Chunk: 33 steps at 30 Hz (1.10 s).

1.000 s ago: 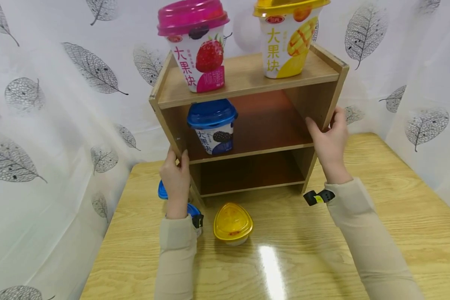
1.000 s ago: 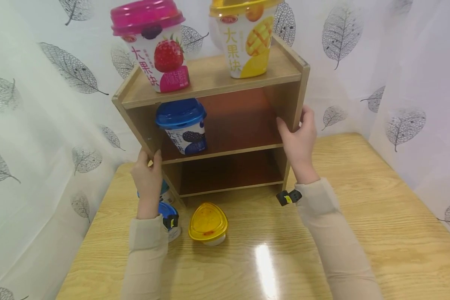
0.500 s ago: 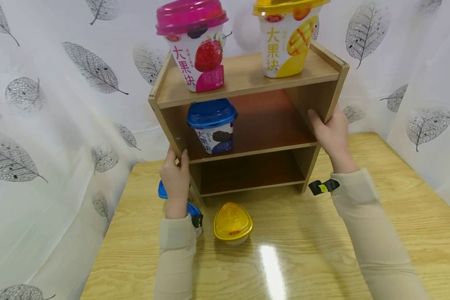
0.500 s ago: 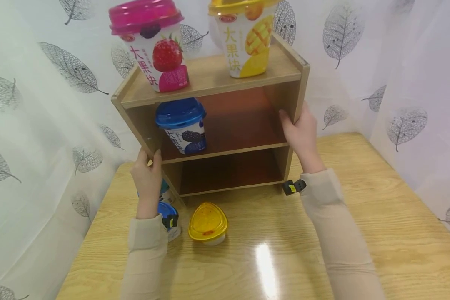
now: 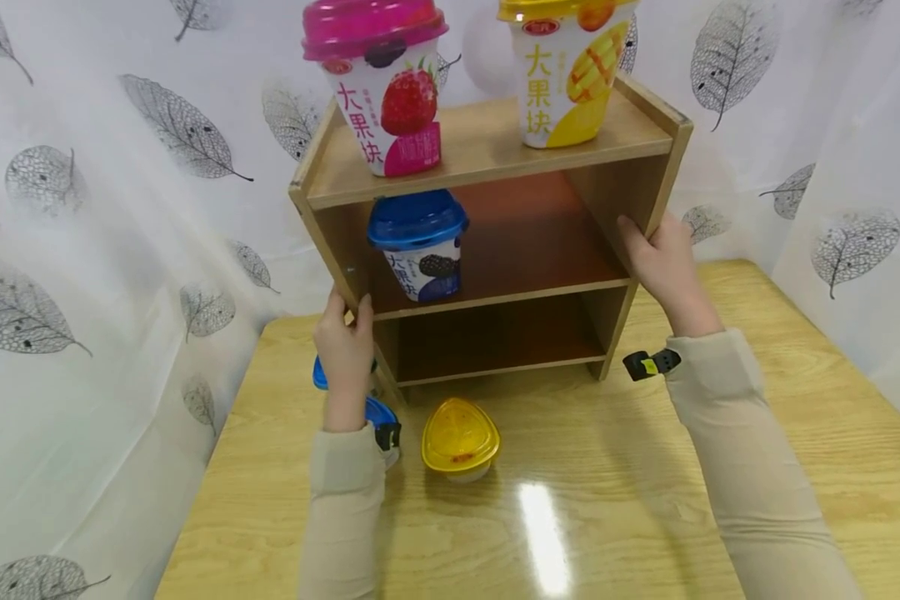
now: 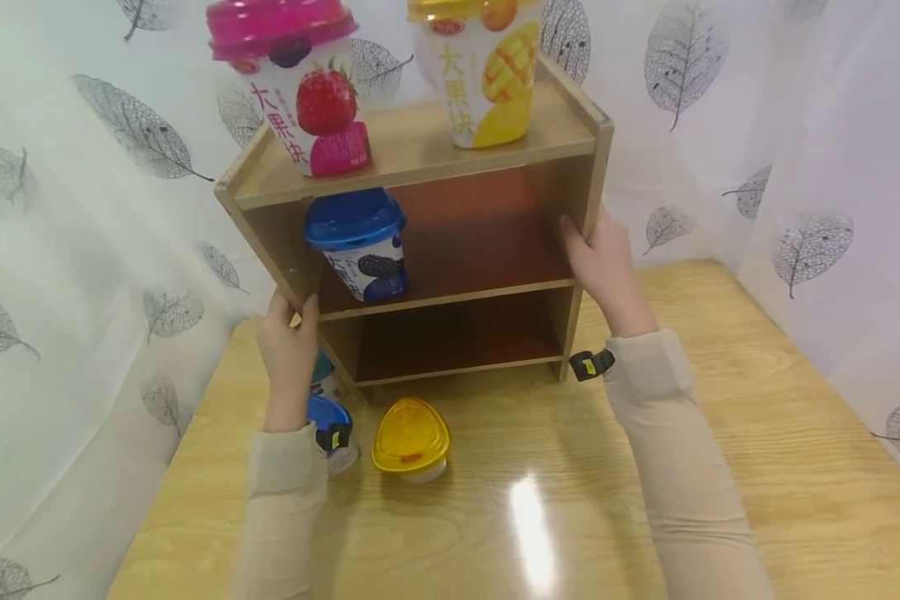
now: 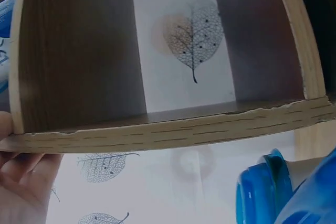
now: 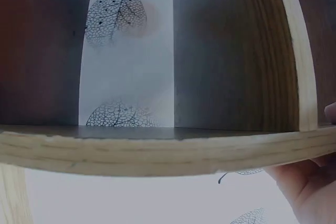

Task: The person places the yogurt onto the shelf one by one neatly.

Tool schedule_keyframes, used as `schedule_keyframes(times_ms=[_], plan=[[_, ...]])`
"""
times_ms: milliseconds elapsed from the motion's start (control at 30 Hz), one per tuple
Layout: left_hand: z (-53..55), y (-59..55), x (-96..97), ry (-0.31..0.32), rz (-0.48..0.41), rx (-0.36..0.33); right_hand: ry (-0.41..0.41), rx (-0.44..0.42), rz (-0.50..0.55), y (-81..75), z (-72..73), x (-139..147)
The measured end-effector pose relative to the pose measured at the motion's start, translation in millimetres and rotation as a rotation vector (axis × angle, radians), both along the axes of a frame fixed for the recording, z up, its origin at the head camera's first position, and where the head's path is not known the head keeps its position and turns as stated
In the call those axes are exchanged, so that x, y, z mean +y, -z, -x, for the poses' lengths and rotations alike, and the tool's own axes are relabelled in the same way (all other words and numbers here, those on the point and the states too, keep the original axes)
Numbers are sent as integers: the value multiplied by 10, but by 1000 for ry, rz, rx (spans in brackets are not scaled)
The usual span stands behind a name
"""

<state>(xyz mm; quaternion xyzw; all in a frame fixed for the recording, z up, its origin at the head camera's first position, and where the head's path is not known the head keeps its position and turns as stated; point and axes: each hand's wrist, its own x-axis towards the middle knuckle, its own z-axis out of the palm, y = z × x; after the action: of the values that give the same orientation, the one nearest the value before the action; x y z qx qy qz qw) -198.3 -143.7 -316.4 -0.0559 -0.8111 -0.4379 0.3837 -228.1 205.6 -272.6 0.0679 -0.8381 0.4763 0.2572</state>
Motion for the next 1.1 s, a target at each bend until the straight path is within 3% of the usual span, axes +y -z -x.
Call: schedule_keyframes(times_ms=[133,267,400,533,633,833,1100], plan=[[-28,-37,-16,57,-24,-107,7,19,15,1,10,-6],[-121,-69,-17,85,-26,-220,2,42,18,-4,20,-8],[-265,-72,-11,0,55,-333,-1,53,9,-17,28,-12],[-430,-38,11,-119,233,-436,6,61,3,-18,38,-13],[-546,19,60,-142,347,-458,12,58,1,-11,38,-13],[-742,139,242,-97,487,-413,8,42,-2,4,33,-10],[-896,349,502,-116,741,-429,14,29,8,33,29,-19]])
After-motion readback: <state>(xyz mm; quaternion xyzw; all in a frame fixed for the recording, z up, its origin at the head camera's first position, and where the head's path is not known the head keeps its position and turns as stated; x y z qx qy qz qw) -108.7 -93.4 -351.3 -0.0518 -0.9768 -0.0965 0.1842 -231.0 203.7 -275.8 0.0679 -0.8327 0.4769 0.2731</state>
